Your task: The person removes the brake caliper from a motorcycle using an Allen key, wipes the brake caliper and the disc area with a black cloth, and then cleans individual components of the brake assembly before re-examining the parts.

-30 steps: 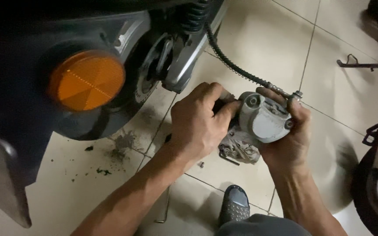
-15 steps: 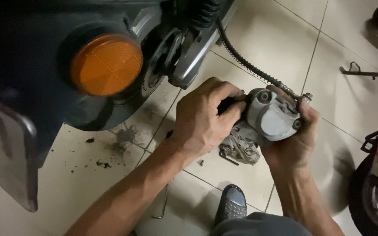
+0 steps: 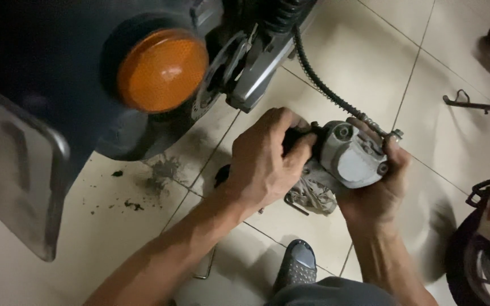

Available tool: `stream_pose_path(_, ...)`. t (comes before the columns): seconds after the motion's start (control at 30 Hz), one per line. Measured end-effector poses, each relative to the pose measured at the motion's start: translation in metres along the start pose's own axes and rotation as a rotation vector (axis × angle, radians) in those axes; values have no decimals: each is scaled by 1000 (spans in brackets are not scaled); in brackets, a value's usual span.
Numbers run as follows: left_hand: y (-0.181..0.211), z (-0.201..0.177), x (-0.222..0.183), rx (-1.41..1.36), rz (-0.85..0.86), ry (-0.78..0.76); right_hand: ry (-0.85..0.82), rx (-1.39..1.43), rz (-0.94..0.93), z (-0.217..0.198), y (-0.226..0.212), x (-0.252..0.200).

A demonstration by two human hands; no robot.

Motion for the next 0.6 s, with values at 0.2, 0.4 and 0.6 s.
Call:
stream_pose_path(0.2,23,-35,23,185,-27,108,112,-43,-16,-6,-2,-2)
stream_pose_path(0.4,16,-37,14,86,-15,123,69,-17,-60,-3,0,0)
stream_pose_path(0.6,38,-28,-21,179,442,253,29,-4,-4,1,1,-2)
Point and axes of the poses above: each hand's wrist, its own x-axis towards the middle knuckle, its own z-axis out of the palm, y = z × x, the point moved 9 cm from there along x, towards the middle knuckle, and after that the axes turned 9 degrees about z, right-handed, at the moved point
